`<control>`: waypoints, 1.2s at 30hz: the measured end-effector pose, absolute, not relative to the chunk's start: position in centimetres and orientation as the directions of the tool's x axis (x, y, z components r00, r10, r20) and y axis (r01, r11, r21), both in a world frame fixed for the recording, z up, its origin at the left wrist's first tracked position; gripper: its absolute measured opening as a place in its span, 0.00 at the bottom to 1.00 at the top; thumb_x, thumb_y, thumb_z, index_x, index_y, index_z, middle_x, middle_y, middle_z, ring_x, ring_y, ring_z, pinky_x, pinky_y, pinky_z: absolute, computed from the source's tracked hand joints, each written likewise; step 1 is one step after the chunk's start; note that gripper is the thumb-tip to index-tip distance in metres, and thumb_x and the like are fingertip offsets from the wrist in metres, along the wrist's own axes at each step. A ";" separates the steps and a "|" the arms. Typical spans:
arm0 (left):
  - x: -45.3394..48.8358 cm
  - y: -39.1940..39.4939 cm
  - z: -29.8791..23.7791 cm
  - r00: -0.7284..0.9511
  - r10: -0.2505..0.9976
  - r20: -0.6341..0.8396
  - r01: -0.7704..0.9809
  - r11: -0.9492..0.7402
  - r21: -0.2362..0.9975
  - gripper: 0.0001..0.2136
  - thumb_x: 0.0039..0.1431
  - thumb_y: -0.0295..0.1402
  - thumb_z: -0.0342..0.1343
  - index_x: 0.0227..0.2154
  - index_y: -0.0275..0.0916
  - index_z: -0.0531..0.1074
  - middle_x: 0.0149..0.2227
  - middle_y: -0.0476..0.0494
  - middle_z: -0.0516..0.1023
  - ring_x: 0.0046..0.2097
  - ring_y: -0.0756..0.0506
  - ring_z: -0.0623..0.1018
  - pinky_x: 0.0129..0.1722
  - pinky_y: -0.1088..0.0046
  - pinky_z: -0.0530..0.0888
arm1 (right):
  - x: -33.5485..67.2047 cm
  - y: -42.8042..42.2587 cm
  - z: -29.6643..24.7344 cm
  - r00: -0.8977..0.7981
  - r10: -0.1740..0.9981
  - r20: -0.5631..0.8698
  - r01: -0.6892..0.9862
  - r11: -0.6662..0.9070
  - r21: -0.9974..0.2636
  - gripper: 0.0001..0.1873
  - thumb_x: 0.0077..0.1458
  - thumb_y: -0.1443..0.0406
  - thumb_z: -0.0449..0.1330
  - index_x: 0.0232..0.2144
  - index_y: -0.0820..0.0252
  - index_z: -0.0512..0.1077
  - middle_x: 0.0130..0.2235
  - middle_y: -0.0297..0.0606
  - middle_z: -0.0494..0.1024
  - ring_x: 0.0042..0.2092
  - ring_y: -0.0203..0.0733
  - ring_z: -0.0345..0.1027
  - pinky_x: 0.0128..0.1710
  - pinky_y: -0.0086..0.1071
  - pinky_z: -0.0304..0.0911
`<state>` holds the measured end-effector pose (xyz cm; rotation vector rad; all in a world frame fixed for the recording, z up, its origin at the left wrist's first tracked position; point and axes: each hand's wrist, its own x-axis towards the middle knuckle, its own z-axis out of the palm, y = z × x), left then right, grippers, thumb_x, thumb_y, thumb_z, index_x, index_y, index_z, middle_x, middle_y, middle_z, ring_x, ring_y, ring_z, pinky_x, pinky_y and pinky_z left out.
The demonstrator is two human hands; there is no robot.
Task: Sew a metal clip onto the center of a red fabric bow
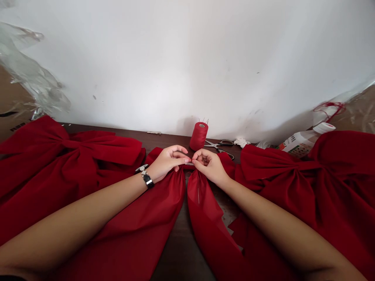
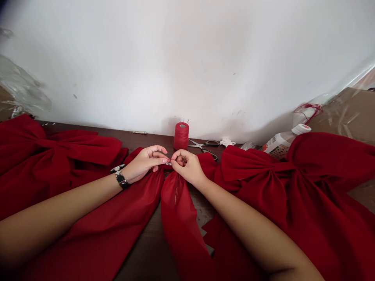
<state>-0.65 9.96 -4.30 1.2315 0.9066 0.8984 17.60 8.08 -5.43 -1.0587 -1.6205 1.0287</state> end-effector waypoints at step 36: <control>-0.7 10.1 -4.3 0.366 0.928 -0.067 -0.075 0.101 0.992 0.16 0.46 0.35 0.67 0.34 0.37 0.67 0.27 0.50 0.77 0.21 0.55 0.69 0.18 0.81 0.64 | 17.5 8.5 -5.8 -0.128 0.981 0.147 0.068 0.156 -0.985 0.19 0.41 0.54 0.69 0.30 0.65 0.80 0.27 0.40 0.78 0.25 0.34 0.65 0.25 0.27 0.60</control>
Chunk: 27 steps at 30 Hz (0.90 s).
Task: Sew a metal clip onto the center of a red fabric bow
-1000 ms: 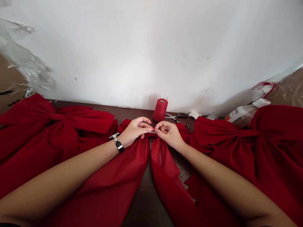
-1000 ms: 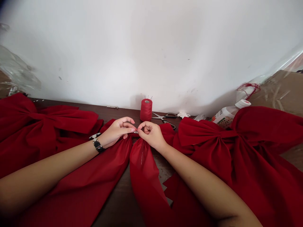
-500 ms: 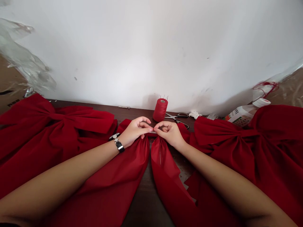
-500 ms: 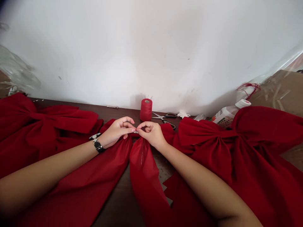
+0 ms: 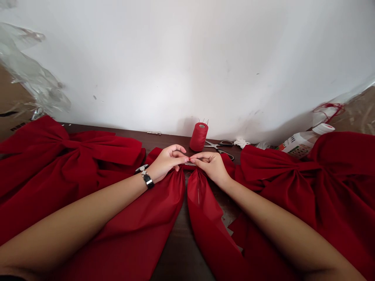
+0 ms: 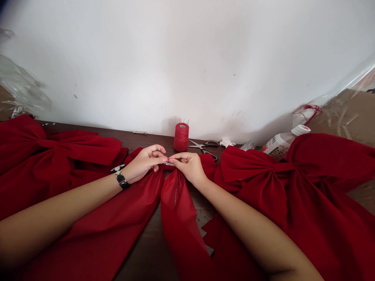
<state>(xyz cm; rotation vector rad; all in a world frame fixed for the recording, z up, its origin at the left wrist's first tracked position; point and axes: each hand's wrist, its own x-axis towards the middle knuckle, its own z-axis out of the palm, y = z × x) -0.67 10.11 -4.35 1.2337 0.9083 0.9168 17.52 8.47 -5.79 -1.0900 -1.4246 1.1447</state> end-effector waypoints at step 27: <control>-0.6 10.1 -4.2 0.121 0.992 0.034 -0.195 -0.010 0.981 0.11 0.50 0.36 0.62 0.33 0.38 0.68 0.36 0.47 0.74 0.28 0.53 0.69 0.21 0.81 0.67 | 18.0 8.2 -4.6 -0.257 0.956 0.140 -0.085 0.122 -0.989 0.26 0.50 0.61 0.58 0.51 0.65 0.72 0.16 0.23 0.50 0.21 0.28 0.40 0.22 0.25 0.38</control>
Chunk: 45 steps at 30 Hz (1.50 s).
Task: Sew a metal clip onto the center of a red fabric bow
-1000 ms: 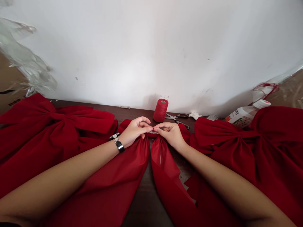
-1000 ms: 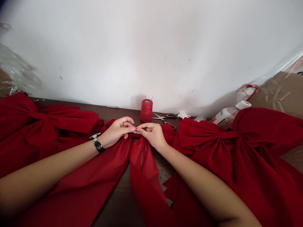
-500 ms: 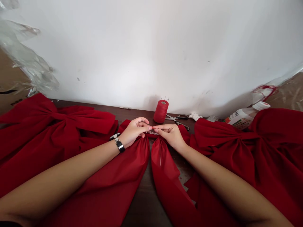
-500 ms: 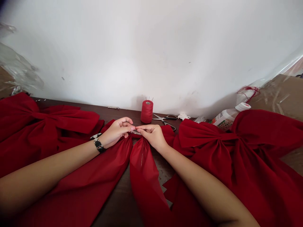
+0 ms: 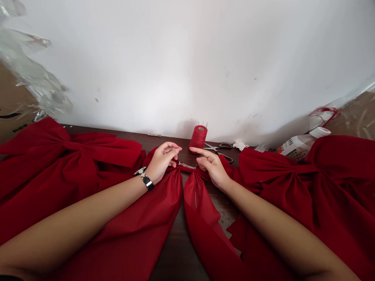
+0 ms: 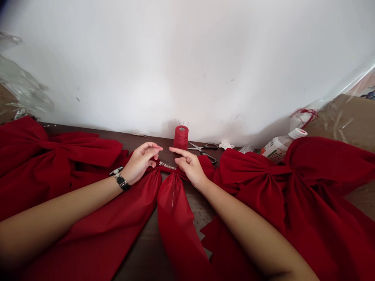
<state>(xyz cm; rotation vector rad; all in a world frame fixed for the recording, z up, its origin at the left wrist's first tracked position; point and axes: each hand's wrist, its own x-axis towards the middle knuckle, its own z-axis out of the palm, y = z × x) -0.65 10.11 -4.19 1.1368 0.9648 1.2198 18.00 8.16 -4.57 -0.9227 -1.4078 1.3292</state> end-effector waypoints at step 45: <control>-1.0 10.1 -4.3 0.434 0.786 0.440 0.124 -0.536 0.835 0.06 0.58 0.33 0.57 0.30 0.36 0.75 0.32 0.46 0.70 0.30 0.50 0.69 0.30 0.74 0.67 | 17.7 8.4 -4.9 -0.373 0.927 0.046 -0.111 0.005 -0.994 0.21 0.48 0.52 0.66 0.30 0.65 0.69 0.17 0.28 0.68 0.17 0.24 0.49 0.17 0.22 0.42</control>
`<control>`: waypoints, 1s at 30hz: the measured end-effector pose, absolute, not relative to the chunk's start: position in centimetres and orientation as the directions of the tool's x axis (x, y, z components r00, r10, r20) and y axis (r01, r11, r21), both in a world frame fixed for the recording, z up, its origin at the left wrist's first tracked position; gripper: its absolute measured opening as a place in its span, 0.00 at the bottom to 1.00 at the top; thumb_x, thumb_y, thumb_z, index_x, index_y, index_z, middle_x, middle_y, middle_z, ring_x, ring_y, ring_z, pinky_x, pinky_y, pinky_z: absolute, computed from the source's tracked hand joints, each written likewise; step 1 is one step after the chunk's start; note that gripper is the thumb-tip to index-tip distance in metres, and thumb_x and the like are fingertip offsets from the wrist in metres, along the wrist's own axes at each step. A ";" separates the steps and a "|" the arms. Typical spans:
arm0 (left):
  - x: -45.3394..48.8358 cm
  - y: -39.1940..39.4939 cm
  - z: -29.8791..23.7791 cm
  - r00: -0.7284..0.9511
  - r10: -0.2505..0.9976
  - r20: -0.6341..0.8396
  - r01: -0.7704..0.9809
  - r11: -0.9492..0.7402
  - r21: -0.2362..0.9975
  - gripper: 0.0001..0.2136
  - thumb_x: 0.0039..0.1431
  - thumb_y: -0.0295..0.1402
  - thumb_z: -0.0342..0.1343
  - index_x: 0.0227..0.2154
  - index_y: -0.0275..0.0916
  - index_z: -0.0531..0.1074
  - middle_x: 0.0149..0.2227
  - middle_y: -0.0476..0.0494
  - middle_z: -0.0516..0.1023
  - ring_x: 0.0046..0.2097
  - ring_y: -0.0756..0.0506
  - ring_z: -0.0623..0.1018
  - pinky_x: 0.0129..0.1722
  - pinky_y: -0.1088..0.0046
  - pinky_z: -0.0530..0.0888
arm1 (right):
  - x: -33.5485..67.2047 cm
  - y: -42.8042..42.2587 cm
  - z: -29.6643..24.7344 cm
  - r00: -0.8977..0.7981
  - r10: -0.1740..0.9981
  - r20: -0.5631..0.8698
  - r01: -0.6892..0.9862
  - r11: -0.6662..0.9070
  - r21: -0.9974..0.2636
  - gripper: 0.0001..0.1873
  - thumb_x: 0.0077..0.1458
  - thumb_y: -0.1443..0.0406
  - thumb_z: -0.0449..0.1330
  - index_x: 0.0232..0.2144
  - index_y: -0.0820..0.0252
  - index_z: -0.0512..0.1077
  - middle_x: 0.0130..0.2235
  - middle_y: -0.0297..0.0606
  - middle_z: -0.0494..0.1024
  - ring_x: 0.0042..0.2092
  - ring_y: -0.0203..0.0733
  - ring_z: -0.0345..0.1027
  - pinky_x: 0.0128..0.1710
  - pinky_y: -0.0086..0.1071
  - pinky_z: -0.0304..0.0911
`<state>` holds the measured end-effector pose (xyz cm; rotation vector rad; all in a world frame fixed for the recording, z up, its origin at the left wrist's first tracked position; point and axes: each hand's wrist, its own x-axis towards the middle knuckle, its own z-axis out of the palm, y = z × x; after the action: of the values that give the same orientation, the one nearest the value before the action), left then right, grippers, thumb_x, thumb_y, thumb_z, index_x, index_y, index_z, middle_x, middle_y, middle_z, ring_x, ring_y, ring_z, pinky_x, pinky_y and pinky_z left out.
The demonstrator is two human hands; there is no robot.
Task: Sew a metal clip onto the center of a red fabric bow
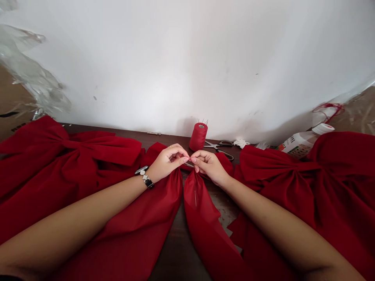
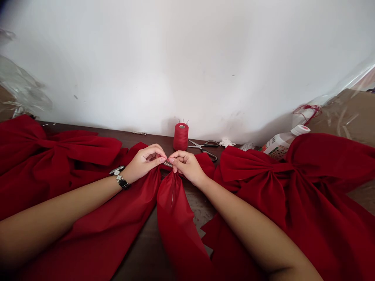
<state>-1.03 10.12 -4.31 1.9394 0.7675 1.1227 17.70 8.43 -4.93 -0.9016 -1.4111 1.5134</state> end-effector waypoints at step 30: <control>-0.6 9.6 -4.2 0.372 0.928 -0.028 -0.093 0.067 0.993 0.11 0.49 0.37 0.65 0.25 0.35 0.70 0.16 0.53 0.67 0.17 0.58 0.60 0.15 0.83 0.51 | 17.1 7.3 -5.9 -0.076 0.947 0.313 0.171 0.322 -0.931 0.13 0.51 0.57 0.63 0.30 0.63 0.73 0.26 0.36 0.73 0.25 0.31 0.60 0.26 0.26 0.56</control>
<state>-0.57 9.57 -4.17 1.2551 0.8775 0.9410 17.10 7.33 -5.91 -1.0670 -1.5128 0.9055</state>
